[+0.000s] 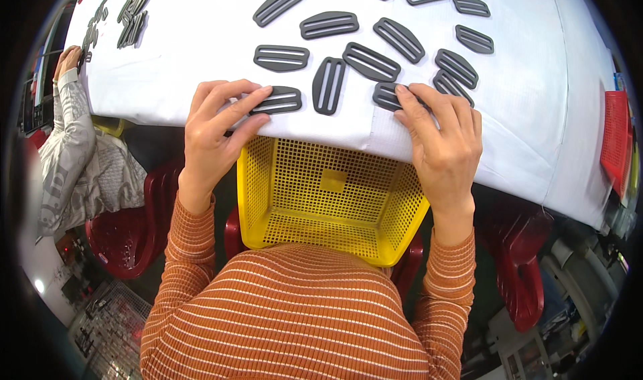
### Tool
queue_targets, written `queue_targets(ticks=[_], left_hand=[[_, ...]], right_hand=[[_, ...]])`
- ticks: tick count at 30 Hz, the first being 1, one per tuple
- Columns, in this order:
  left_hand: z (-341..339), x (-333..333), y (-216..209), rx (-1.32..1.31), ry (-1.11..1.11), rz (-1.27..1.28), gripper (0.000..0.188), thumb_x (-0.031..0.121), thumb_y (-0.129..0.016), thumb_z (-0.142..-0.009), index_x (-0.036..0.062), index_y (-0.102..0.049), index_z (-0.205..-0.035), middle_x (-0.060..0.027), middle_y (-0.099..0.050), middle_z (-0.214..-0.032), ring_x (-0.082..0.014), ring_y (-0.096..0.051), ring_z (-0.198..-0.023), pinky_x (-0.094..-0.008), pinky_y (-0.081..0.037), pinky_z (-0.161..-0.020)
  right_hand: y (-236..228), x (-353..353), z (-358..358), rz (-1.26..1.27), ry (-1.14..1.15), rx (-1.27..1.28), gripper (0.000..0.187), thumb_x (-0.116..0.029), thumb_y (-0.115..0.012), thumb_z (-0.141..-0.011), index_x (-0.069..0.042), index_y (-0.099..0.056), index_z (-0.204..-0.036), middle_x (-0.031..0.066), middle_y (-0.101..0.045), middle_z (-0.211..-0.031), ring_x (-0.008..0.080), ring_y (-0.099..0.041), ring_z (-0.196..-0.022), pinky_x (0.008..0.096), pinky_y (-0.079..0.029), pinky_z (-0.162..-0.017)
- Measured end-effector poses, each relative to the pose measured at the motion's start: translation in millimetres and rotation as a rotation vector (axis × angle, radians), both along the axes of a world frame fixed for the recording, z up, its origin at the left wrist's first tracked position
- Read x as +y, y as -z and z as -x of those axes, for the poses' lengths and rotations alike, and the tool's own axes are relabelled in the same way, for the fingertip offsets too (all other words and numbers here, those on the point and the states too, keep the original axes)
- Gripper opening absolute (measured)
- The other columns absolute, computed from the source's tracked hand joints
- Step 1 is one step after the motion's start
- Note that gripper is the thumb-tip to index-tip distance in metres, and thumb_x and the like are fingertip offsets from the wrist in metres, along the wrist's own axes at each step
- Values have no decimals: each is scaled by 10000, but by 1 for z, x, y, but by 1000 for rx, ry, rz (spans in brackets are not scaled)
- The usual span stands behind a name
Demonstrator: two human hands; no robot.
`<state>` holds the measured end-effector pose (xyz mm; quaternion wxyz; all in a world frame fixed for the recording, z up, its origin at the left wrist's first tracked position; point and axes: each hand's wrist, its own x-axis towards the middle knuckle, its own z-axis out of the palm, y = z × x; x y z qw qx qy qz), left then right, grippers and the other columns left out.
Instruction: The person repeatedly picks up small black plastic clips from a white table, arranges them into neat rows, and then transfers them into a yellow basket. Another person works alongside at the same table.
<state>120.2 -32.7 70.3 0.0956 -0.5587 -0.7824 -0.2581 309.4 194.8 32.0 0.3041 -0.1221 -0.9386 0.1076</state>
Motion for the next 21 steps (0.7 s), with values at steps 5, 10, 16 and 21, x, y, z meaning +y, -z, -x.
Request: queue_targets(ticks=[5, 10, 16, 21], left_hand=[[4, -4, -5, -72, -3, 36, 516, 60, -816, -672, 82, -708, -1176, -68, -678, -1071, -244, -582, -963, -346, -500, -819], [5, -1, -7, -229, -14, -2, 650, 65, -834, -653, 47, -637, -1272, -121, -663, -1146, -269, -594, -1031, -362, -490, -886], [2, -3, -13, -199, -44, 23, 561, 106, -841, -671, 68, -681, -1207, -91, -646, -1136, -245, -578, -997, -347, -503, -839], [-1, 6, -12, -54, -11, 25, 356, 21, -781, -724, 40, -736, -1076, -72, -669, -959, -200, -592, -860, -314, -501, -725]], right_hand=[[-3, 4, 1, -11, -58, -7, 370, -120, -795, -723, -91, -731, -1087, 9, -684, -1032, 188, -605, -872, 318, -450, -739], [-2, 6, -9, 150, -26, 44, 461, -105, -807, -718, -56, -693, -1162, 73, -673, -1056, 232, -609, -906, 341, -486, -792], [-2, 0, -12, 233, 63, 92, 491, -132, -821, -710, -58, -690, -1178, 84, -662, -1040, 242, -602, -918, 363, -478, -784], [-5, 4, -13, -21, 90, 13, 301, -138, -768, -774, -68, -723, -1063, 28, -657, -979, 192, -588, -866, 336, -420, -748]])
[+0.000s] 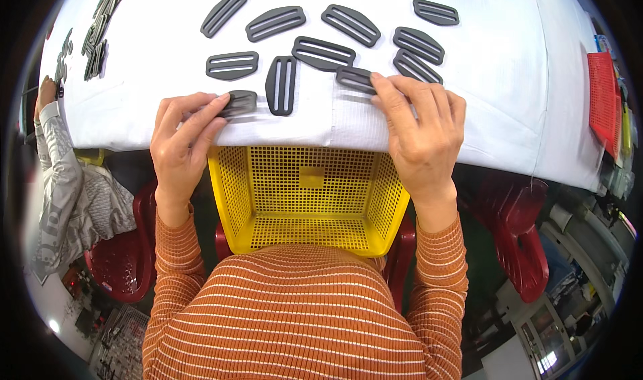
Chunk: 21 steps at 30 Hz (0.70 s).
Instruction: The person repeatedly picks up small black plastic clips from a white table, arranges them into neat rows, and then transfers them into a yellow basket. Another person works alongside at the same table.
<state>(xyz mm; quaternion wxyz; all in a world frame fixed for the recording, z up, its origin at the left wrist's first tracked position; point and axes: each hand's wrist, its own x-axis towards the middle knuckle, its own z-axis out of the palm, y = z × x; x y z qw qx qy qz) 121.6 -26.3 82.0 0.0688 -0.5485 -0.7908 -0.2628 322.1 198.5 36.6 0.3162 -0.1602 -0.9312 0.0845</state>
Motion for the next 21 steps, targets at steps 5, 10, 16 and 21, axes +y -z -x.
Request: queue_targets(ticks=[5, 10, 16, 21], left_hand=[[-4, 3, -7, -193, -77, -45, 207, -3, -764, -758, 43, -752, -960, -49, -651, -791, -198, -585, -743, -304, -478, -634], [21, 18, -15, 55, -25, -121, 244, 49, -769, -763, 76, -757, -1005, -49, -676, -941, -206, -596, -820, -309, -507, -689], [41, 35, -5, 228, 139, 37, 358, 126, -786, -739, 105, -750, -1095, -18, -686, -1094, -208, -615, -911, -320, -541, -772], [43, 35, -7, 327, 219, 40, 397, 151, -798, -713, 105, -738, -1103, -12, -697, -1021, -198, -626, -874, -319, -556, -736]], right_hand=[[-14, -1, -2, 190, 60, -66, 198, -140, -739, -807, -74, -726, -993, 6, -633, -932, 180, -573, -835, 329, -399, -759], [-24, -23, 32, 136, -12, 32, 273, -215, -776, -780, -70, -714, -1002, 21, -609, -942, 195, -568, -849, 339, -395, -756], [-30, -63, 63, 146, -56, -89, 438, -284, -799, -732, -46, -680, -1080, 39, -577, -959, 202, -562, -863, 358, -396, -747], [-27, -63, 56, 20, -86, -57, 312, -132, -767, -736, -24, -700, -1021, 50, -579, -863, 199, -576, -787, 365, -434, -717]])
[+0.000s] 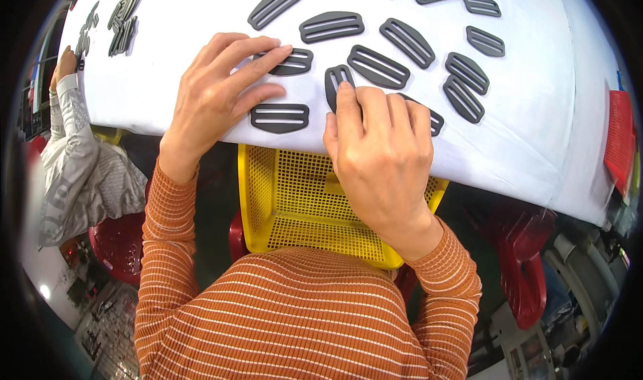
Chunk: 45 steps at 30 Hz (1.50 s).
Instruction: The person repeatedly picks up small black plastic clips from a white table, arranges them into neat rows, and then transfers them into a yellow basket. Another person works alongside at the same table.
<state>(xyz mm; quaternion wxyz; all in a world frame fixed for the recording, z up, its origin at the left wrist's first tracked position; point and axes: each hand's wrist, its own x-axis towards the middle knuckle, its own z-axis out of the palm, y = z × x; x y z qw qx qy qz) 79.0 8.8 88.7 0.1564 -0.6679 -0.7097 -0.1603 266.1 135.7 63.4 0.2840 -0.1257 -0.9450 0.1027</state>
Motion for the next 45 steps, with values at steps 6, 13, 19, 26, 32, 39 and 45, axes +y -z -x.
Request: queue_targets(ticks=[6, 13, 19, 26, 32, 39, 45], left_hand=[[-4, 9, -2, 49, -30, -71, 247, 69, -749, -779, 54, -721, -1023, -44, -677, -909, -207, -625, -815, -316, -527, -695], [-6, 8, -6, -361, -158, -11, 165, 49, -716, -842, 45, -742, -1005, -56, -684, -928, -152, -641, -766, -260, -509, -665], [7, 41, -3, -177, -25, -116, 265, 114, -740, -832, 73, -741, -1094, -55, -700, -1016, -169, -639, -845, -291, -535, -736], [5, 68, 6, 7, 24, -60, 217, 135, -734, -832, 79, -752, -1040, -36, -708, -992, -168, -630, -821, -286, -534, -703], [1, 62, 0, -241, -80, -63, 197, 108, -742, -829, 89, -766, -1024, -60, -702, -978, -164, -640, -751, -277, -522, -692], [15, 40, 7, 46, -300, -89, 269, 183, -734, -838, 68, -741, -1081, -76, -653, -1034, -219, -609, -915, -337, -532, -763], [25, 31, 2, -273, -380, -55, 230, 128, -712, -858, 62, -743, -1076, -83, -678, -1040, -208, -637, -923, -282, -534, -694]], right_hand=[[-7, 22, -8, 377, 5, 50, 166, -49, -734, -743, -36, -718, -909, 52, -633, -751, 215, -573, -615, 332, -446, -610], [-3, 52, -2, -3, 55, 77, 204, -160, -774, -770, -65, -732, -947, -21, -651, -917, 186, -576, -832, 335, -426, -750], [-2, 61, 0, 41, 9, 78, 142, -158, -750, -806, -73, -721, -916, 2, -654, -829, 184, -575, -794, 344, -411, -746], [-1, 75, -1, 56, 74, 103, 108, -165, -735, -823, -82, -719, -891, -15, -650, -825, 180, -573, -796, 347, -410, -738], [5, 88, 9, -253, 131, 110, 98, -171, -730, -829, -103, -731, -901, -13, -657, -843, 184, -583, -802, 331, -420, -745], [-1, 106, -6, 282, 146, 121, 112, -165, -698, -864, -67, -737, -902, 58, -676, -842, 221, -626, -793, 327, -479, -692], [0, 106, -59, 230, 210, 63, 212, -102, -780, -757, -88, -751, -967, 45, -674, -882, 225, -610, -820, 322, -493, -715]])
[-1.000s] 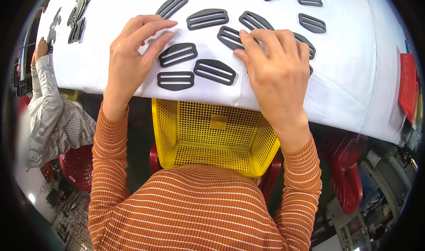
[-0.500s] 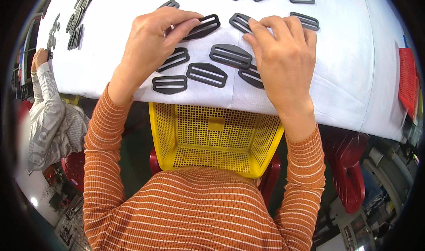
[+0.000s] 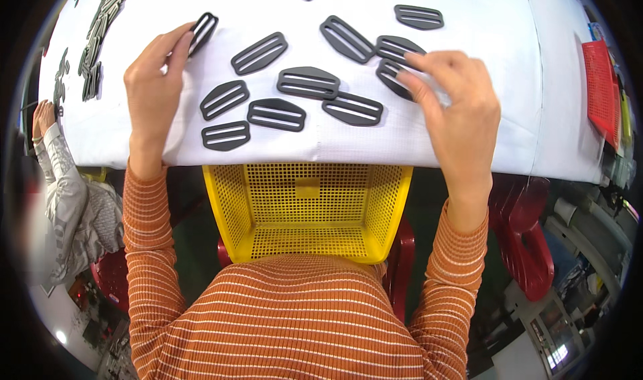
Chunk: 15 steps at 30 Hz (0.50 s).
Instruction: The person repeatedly picks up small black plastic clips from a white table, arranges them into neat rows, and then transfers them into a yellow basket. Another person works alongside at the same table.
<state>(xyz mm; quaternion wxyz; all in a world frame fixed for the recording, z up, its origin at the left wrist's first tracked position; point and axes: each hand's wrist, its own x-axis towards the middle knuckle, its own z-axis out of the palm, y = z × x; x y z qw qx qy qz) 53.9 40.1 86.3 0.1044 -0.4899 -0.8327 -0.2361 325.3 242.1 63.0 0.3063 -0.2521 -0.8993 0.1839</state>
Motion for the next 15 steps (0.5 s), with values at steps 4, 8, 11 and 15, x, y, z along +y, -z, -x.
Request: queue_targets(ticks=[4, 8, 11, 15], left_hand=[[-1, 3, -6, 101, -21, 22, 241, 127, -715, -858, 75, -742, -1092, -76, -678, -1111, -207, -624, -946, -292, -525, -770], [-15, 20, -9, 245, 87, -13, 265, 127, -734, -843, 108, -744, -1107, -58, -671, -1128, -197, -610, -967, -317, -509, -829], [-34, 40, -13, 240, 191, -67, 228, 112, -744, -823, 84, -751, -1050, -47, -686, -1062, -191, -617, -882, -316, -512, -797], [-57, 88, -16, 214, 411, -109, 228, 46, -721, -834, 81, -753, -1058, -68, -707, -1008, -209, -655, -908, -308, -526, -785]], right_hand=[[19, -7, -13, -185, -68, -4, 277, -106, -791, -732, -71, -735, -1002, 33, -672, -884, 226, -608, -820, 328, -474, -703], [14, -5, -17, -357, -23, -44, 173, -86, -760, -774, -70, -733, -944, 30, -668, -864, 200, -592, -752, 323, -414, -665], [13, 1, -26, 99, -94, -71, 168, -89, -754, -783, -66, -735, -948, 35, -668, -858, 202, -593, -744, 328, -422, -669], [25, 25, -3, -106, -61, 193, 182, -120, -744, -790, -70, -738, -965, 32, -673, -937, 210, -598, -801, 336, -448, -679]])
